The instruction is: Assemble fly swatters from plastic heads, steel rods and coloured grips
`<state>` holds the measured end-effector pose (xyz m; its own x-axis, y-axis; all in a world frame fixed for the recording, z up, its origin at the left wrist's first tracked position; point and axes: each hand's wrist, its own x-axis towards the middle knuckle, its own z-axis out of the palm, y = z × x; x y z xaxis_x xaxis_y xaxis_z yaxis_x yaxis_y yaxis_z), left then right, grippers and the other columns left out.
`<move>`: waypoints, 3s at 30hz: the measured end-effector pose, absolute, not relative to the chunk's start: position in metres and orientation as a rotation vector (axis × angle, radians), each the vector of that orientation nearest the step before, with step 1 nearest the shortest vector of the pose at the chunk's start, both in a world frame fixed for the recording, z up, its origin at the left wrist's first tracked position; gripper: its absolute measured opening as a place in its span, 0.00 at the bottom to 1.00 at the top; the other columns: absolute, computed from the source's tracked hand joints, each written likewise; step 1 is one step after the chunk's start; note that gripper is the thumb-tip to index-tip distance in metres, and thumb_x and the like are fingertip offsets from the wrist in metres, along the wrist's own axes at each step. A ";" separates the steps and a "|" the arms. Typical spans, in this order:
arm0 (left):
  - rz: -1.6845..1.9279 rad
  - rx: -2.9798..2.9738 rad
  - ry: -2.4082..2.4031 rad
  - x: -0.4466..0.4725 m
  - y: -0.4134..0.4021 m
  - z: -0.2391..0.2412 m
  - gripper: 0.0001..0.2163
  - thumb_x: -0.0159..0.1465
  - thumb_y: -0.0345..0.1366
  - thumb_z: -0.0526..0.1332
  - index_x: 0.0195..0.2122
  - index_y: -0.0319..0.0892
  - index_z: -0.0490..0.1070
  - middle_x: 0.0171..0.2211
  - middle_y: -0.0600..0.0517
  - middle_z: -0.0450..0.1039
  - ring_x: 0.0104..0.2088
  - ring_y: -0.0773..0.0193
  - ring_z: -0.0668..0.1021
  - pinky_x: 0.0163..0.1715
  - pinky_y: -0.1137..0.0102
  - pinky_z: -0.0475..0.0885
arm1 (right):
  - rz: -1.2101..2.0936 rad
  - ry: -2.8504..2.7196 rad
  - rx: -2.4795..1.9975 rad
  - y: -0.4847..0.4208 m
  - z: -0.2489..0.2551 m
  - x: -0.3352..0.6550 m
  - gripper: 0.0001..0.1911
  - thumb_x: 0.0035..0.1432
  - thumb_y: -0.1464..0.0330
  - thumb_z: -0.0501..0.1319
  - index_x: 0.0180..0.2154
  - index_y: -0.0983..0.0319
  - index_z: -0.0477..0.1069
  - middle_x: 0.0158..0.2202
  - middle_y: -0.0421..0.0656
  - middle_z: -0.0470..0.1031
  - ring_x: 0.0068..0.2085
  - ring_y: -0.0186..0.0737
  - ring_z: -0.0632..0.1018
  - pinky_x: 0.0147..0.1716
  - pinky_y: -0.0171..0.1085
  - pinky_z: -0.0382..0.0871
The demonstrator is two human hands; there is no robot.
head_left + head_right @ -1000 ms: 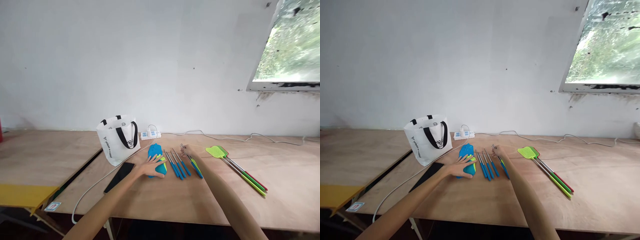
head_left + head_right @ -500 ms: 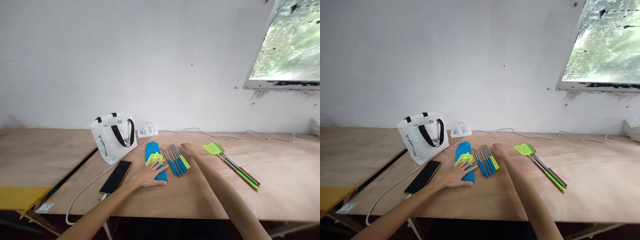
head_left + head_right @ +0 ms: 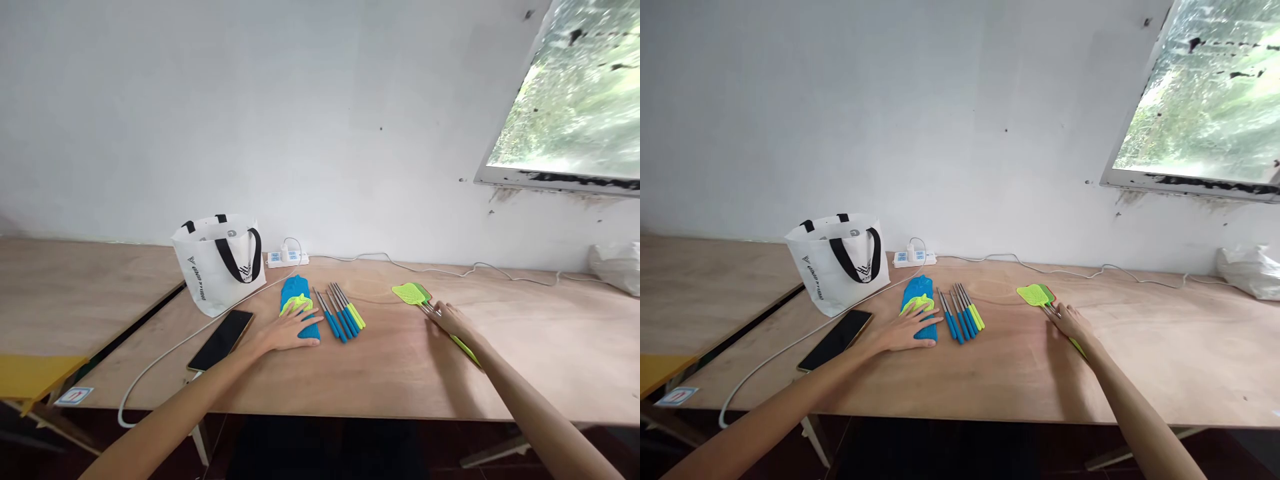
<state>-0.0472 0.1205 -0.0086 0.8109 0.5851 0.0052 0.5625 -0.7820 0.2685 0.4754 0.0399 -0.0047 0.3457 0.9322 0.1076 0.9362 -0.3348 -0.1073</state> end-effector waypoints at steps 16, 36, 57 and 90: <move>0.279 2.730 0.982 -0.058 0.118 0.002 0.34 0.68 0.64 0.51 0.72 0.62 0.51 0.76 0.53 0.38 0.74 0.42 0.43 0.69 0.41 0.37 | -0.050 -1.628 -2.685 0.069 -0.028 0.485 0.26 0.53 0.70 0.61 0.55 0.59 0.69 0.55 0.59 0.71 0.57 0.64 0.73 0.46 0.55 0.68; 0.824 1.093 0.426 -0.018 0.037 0.065 0.32 0.69 0.60 0.54 0.69 0.51 0.56 0.71 0.38 0.53 0.60 0.38 0.73 0.56 0.39 0.68 | -0.008 -1.988 -2.061 0.050 0.052 0.399 0.17 0.70 0.64 0.46 0.55 0.56 0.65 0.41 0.48 0.78 0.40 0.47 0.79 0.35 0.37 0.66; 0.886 0.607 -0.008 -0.017 -0.062 0.072 0.36 0.62 0.62 0.62 0.67 0.52 0.58 0.54 0.41 0.68 0.47 0.48 0.76 0.32 0.64 0.76 | -0.187 -2.657 -0.833 -0.036 0.084 0.216 0.13 0.75 0.71 0.45 0.41 0.61 0.67 0.33 0.43 0.77 0.28 0.35 0.73 0.28 0.36 0.57; 0.795 0.565 -0.105 -0.016 -0.060 0.060 0.43 0.59 0.74 0.50 0.67 0.51 0.60 0.55 0.42 0.65 0.49 0.46 0.74 0.36 0.59 0.77 | -0.034 -2.576 -0.980 -0.066 0.098 0.206 0.08 0.67 0.74 0.51 0.42 0.59 0.66 0.30 0.39 0.75 0.27 0.35 0.71 0.26 0.36 0.49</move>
